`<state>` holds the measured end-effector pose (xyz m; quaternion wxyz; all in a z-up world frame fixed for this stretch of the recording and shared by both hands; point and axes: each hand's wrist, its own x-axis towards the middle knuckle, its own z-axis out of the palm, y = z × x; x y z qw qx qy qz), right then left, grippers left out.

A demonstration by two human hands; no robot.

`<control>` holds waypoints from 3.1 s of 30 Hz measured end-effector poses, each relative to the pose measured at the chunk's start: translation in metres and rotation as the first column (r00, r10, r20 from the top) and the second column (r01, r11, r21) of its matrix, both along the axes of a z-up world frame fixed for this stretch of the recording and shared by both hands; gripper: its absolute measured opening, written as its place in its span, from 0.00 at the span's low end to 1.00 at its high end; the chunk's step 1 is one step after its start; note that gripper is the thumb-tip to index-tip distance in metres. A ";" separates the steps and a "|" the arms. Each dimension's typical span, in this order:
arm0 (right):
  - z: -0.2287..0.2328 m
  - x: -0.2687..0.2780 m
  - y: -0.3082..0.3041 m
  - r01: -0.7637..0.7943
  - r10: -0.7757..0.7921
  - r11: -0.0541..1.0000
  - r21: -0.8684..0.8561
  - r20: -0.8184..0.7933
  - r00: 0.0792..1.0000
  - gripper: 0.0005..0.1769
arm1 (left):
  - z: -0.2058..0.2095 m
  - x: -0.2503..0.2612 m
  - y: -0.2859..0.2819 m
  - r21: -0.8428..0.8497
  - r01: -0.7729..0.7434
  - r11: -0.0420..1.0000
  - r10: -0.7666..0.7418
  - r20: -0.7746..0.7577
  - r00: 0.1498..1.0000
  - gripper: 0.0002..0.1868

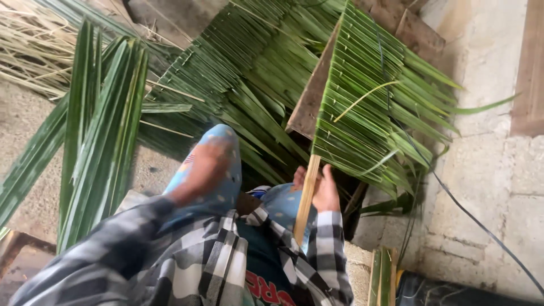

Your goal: Weaving palm leaves over a wooden slat to create a thatched panel

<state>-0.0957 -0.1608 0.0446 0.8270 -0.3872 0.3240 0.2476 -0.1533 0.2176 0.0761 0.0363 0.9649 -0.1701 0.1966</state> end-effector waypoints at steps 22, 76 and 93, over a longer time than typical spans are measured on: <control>0.008 0.044 -0.009 -0.046 0.121 0.939 -0.340 0.203 0.972 0.15 | -0.094 -0.126 0.312 -0.200 -0.893 0.403 0.864 -0.240 0.443 0.11; -0.063 0.010 -0.050 0.294 -0.308 0.951 0.099 0.192 0.932 0.31 | -0.119 -0.098 0.320 -0.193 -0.951 0.241 0.918 -0.273 0.288 0.17; -0.073 0.014 -0.058 0.281 -0.303 0.950 0.135 0.191 0.934 0.27 | -0.097 -0.098 0.365 -0.151 -0.946 0.286 0.732 -0.602 0.318 0.30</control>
